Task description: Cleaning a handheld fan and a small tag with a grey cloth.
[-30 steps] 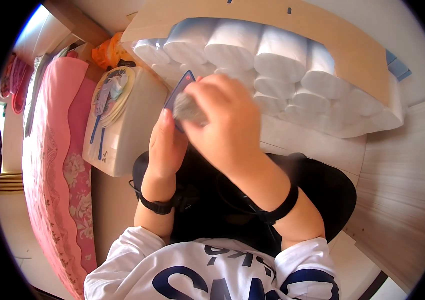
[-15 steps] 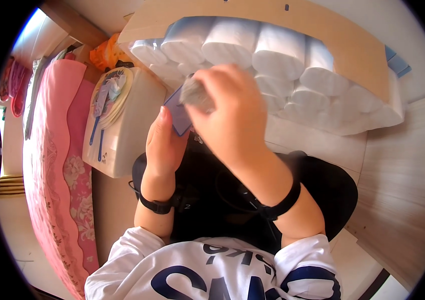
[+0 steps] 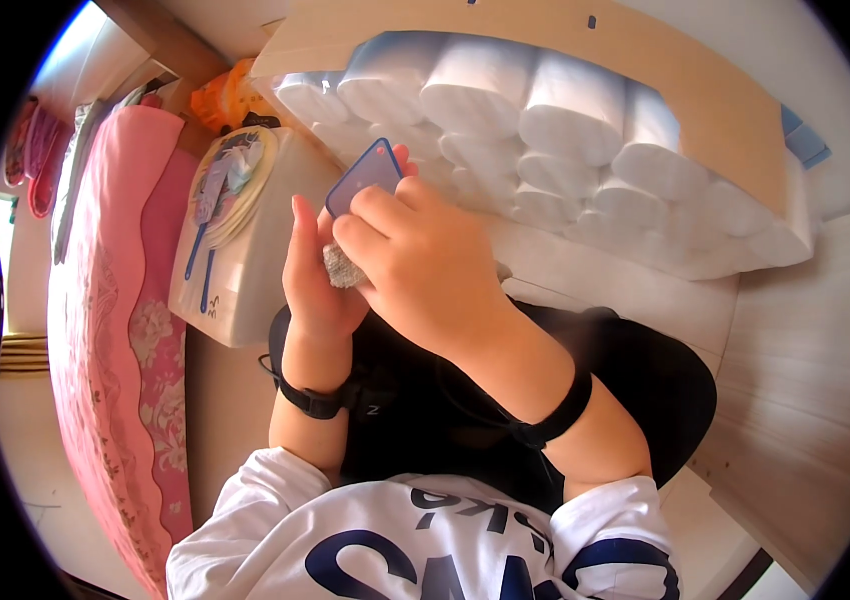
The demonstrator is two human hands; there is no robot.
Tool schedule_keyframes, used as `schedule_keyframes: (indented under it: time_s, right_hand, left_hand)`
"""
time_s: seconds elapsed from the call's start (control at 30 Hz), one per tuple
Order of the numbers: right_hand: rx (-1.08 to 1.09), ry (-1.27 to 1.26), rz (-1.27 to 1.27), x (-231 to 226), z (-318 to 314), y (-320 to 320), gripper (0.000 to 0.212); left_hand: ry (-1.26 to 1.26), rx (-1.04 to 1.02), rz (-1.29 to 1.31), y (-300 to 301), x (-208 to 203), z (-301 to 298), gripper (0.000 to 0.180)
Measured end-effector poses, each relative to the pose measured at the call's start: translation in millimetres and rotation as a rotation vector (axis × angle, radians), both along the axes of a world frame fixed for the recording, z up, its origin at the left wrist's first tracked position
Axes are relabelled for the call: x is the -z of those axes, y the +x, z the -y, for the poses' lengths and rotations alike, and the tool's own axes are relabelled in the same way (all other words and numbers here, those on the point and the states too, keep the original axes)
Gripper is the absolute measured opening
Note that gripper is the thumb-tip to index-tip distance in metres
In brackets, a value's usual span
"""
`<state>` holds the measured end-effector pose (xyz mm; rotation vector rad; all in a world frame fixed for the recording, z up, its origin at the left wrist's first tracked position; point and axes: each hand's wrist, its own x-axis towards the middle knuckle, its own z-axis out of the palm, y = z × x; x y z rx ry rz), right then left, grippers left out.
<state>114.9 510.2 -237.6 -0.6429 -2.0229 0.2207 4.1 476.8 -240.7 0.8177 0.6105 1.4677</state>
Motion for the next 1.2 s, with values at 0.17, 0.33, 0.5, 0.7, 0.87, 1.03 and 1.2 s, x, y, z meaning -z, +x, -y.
schedule_keyframes:
  time_s: [0.17,0.33,0.5,0.7,0.87,1.03,1.2]
  right_hand:
    - [-0.063,-0.072,0.164,3.5,-0.2,6.2,0.036]
    - [0.052,-0.093,0.018,-5.1,-6.7,7.2,0.030]
    - [0.034,-0.039,0.007,-2.8,-4.4,-1.1,0.033]
    - [-0.244,-0.127,0.313,-9.3,8.3,1.8,0.031]
    - [-0.191,-0.098,0.274,-31.0,3.2,17.2,0.033]
    - [-0.147,-0.125,0.230,-30.7,-0.6,16.3,0.039]
    - [-0.162,-0.113,0.286,-25.1,5.5,7.6,0.038]
  left_hand:
    - [-0.047,-0.094,0.024,3.3,-4.3,-5.2,0.063]
    - [-0.054,-0.096,0.054,0.9,5.1,-8.5,0.059]
    - [0.033,-0.109,-0.030,-2.5,12.3,-5.0,0.043]
    - [-0.007,-0.333,-0.568,-35.8,-21.1,31.1,0.028]
    - [0.074,-0.944,-1.506,-137.4,-38.6,93.8,0.027]
    - [-0.339,-1.197,-2.017,-220.7,32.4,138.6,0.017]
    - [-0.224,-1.026,-2.177,-227.1,77.4,144.4,0.019]
